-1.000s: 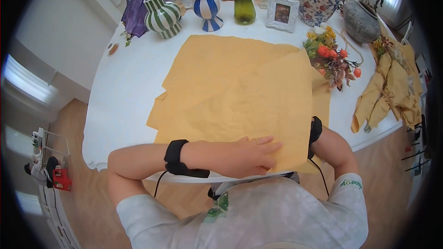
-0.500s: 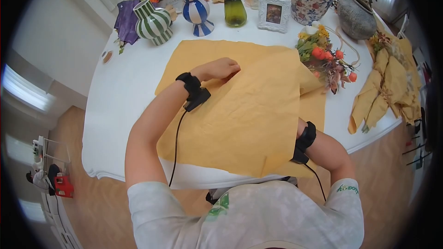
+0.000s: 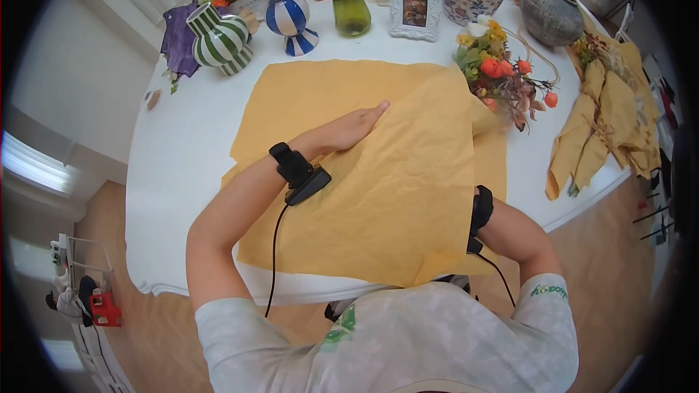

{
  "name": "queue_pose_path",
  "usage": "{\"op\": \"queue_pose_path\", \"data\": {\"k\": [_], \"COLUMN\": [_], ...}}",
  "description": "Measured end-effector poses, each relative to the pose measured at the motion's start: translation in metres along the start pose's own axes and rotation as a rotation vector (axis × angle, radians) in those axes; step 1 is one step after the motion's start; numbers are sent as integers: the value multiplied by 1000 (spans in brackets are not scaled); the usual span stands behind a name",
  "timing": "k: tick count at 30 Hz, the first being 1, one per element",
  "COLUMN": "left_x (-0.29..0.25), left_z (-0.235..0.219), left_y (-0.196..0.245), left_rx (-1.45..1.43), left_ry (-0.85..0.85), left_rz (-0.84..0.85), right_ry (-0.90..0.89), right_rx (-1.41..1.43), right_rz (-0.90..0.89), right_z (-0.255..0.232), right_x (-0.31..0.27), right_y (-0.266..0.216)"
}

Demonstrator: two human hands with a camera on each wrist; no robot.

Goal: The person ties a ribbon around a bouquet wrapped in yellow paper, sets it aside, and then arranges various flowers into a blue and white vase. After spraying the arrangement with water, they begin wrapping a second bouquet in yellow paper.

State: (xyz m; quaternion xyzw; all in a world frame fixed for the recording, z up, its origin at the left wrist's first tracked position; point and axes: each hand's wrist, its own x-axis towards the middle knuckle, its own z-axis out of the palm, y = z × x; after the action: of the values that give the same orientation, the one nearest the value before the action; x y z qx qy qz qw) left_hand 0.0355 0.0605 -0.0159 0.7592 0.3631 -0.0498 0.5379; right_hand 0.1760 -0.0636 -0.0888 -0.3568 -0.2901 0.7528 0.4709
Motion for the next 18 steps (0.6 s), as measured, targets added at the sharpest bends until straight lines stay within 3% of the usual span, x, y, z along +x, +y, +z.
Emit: {"op": "queue_pose_path", "data": {"k": [2, 5, 9, 11, 18], "left_x": [2, 8, 12, 8, 10], "left_z": [2, 3, 9, 8, 9], "left_y": [-6, -15, -14, -8, 0], "left_rx": [-119, -69, 110, 107, -65], "left_ry": [-6, -69, 42, -10, -114], "left_rz": [104, 237, 251, 198, 249], "right_ry": [-1, 0, 4, 0, 1], "right_rx": [1, -1, -6, -3, -5], "right_rz": [-3, -4, -8, -6, -19], "right_z": [1, 1, 0, -1, -1], "right_x": [1, -1, -4, -5, -7], "right_y": [-1, -2, -3, -4, -8]}}
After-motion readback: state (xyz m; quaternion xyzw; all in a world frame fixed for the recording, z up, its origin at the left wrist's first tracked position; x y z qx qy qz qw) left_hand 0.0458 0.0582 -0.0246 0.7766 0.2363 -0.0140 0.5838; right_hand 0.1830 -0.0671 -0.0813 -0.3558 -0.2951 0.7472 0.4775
